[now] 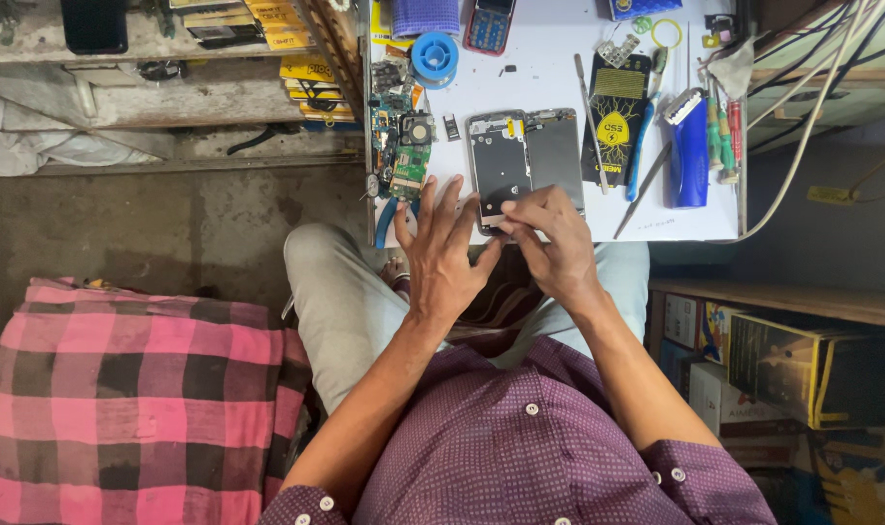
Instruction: The person sits at a repair bench and pries open the back cover of a smartphone using a thin metal pry tool, working around the edges. They separate the cover from the body, set the phone down, and use a red screwdriver to unscrew components from the exposed interior.
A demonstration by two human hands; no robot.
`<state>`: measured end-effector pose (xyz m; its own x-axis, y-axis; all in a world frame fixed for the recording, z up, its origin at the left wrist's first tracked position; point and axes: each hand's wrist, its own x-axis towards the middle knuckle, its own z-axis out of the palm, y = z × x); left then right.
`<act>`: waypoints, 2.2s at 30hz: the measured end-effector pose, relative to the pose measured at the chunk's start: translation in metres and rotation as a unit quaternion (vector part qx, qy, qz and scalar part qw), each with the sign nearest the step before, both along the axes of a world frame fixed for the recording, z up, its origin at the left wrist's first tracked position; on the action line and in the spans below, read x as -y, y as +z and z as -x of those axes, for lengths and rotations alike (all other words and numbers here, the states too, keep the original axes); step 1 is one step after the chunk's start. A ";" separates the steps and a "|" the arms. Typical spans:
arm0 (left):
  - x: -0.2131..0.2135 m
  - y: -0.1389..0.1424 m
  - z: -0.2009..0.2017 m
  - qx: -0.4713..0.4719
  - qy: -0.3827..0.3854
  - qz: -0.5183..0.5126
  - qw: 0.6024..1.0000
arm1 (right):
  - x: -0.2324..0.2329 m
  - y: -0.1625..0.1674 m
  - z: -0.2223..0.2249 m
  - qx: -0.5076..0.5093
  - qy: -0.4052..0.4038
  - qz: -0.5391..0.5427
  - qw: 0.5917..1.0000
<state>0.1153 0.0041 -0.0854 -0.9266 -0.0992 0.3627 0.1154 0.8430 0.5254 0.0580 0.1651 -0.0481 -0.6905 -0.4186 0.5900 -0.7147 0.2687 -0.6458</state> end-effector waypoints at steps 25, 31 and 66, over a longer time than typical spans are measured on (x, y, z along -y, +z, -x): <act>0.000 -0.004 0.003 -0.013 0.001 0.000 1.000 | -0.008 0.002 0.010 0.112 0.054 0.005 0.992; 0.000 -0.002 0.001 -0.002 -0.003 -0.001 1.000 | -0.003 0.011 0.011 0.057 0.037 -0.047 0.997; 0.001 -0.001 0.002 0.005 -0.004 -0.012 1.000 | 0.002 -0.003 0.002 0.107 0.015 0.014 0.994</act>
